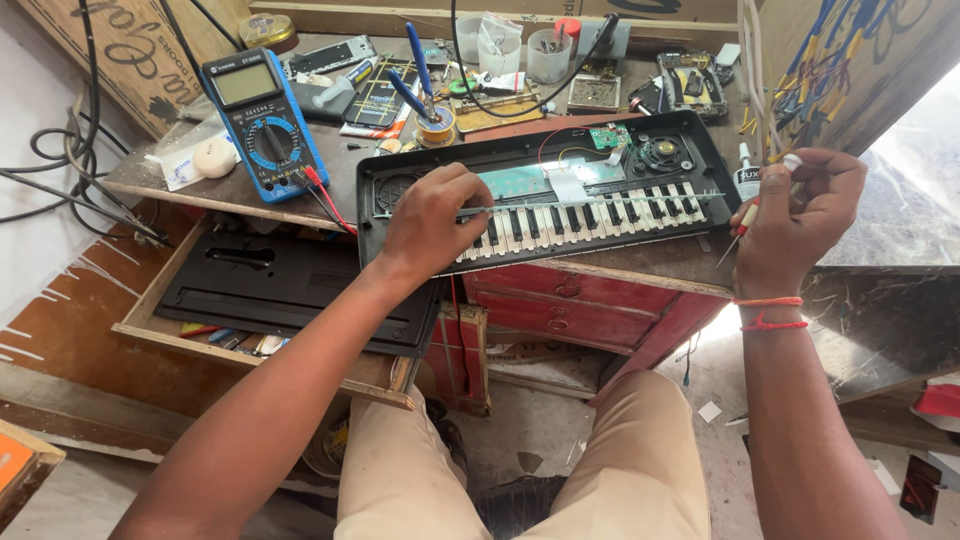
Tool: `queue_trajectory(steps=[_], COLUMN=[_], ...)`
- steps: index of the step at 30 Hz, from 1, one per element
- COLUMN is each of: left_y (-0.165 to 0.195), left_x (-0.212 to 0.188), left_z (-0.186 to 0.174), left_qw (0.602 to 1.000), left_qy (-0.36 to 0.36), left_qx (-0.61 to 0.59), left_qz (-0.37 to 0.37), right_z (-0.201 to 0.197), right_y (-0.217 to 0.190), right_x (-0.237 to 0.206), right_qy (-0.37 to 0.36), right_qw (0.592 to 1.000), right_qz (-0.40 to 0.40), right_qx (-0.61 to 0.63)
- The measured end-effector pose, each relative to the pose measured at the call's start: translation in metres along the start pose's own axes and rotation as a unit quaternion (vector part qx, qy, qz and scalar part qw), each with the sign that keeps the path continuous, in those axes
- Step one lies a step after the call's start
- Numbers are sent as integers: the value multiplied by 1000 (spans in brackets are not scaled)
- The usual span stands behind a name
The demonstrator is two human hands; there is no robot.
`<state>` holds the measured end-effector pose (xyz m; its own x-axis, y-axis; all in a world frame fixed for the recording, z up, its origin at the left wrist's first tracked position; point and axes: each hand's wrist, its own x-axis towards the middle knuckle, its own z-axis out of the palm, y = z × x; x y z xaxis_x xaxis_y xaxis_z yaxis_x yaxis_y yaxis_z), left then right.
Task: The person repairs a toy electronic keyboard on a cluttered workbench. They use a screwdriver to unscrew and adjust components on the keyboard's circuit board, reposition the keyboard, and continue working on its internal parts with the screwdriver.
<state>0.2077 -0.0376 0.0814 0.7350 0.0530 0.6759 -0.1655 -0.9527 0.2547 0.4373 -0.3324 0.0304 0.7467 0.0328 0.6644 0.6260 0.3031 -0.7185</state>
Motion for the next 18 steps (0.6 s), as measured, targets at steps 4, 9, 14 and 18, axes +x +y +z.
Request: queue_trajectory(steps=[4,9,14,18], left_y=[1,3,6,6], left_x=[0,1,0,0], left_z=[1,2,2,2], left_qw=[999,997,998,998], left_qy=[-25,-54,-45,-37], left_qx=[26,3,-32,-30], left_qz=[-23,-46,-35,-45], right_z=[0,1,0,0], right_y=[-2,-5,-4,-3], right_x=[0,-1,-1,-1], right_qy=[-3,-1,-2,-6], right_qw=[1000,1000,1000,1000], right_qz=[-1,3,5,0], right_qx=[10,10,11,12])
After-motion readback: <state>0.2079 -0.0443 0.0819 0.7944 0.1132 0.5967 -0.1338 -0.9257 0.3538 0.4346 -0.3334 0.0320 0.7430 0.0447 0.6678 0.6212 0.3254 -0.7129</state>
